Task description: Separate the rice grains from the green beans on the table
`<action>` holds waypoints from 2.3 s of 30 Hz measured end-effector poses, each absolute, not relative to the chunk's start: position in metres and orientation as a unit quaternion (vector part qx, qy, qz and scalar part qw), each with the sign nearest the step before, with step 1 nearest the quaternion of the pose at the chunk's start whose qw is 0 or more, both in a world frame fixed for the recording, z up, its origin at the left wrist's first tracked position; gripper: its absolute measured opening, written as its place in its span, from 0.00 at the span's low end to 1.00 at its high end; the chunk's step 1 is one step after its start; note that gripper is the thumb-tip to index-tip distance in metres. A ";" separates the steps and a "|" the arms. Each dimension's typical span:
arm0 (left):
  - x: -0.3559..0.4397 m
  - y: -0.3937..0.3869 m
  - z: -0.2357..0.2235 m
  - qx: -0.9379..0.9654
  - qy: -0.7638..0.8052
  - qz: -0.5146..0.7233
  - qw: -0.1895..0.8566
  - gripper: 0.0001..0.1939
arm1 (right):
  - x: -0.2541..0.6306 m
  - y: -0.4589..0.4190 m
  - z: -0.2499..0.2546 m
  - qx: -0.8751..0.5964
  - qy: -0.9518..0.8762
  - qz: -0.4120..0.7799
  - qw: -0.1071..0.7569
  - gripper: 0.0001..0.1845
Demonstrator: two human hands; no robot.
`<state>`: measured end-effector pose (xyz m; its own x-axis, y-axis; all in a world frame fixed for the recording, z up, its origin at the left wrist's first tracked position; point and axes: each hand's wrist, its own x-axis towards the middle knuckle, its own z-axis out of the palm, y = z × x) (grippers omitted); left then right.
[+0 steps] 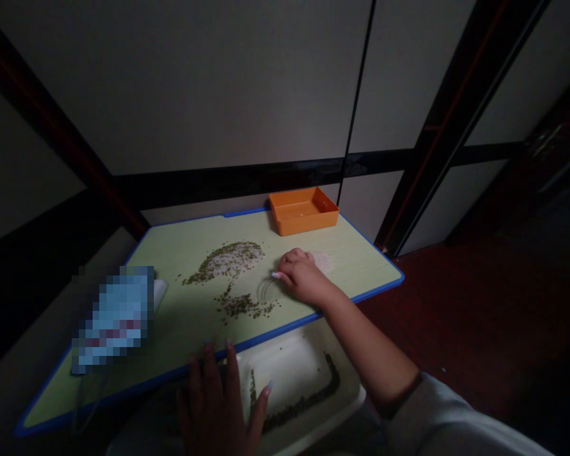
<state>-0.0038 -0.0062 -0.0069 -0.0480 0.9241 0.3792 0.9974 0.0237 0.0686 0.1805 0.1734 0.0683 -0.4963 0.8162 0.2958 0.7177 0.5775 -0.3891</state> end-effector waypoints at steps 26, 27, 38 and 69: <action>-0.005 -0.005 -0.011 -0.686 -0.696 -0.170 0.128 0.34 | 0.183 0.173 0.068 -0.410 -0.872 0.132 0.231 0.12; -0.005 -0.005 -0.011 -0.689 -0.690 -0.175 0.133 0.34 | 0.183 0.173 0.068 -0.404 -0.875 0.136 0.231 0.12; -0.008 -0.005 -0.015 -0.689 -0.691 -0.176 0.128 0.35 | 0.185 0.173 0.068 -0.385 -0.883 0.140 0.228 0.14; -0.004 -0.006 -0.005 -0.694 -0.686 -0.165 0.140 0.34 | 0.207 0.176 0.060 -0.485 -0.832 0.095 0.253 0.14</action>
<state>-0.0044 -0.0055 -0.0051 0.0032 0.9065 0.4221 0.9993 -0.0186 0.0322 0.2068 0.1759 0.0605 -0.4016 0.8548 0.3288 0.7586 0.5116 -0.4035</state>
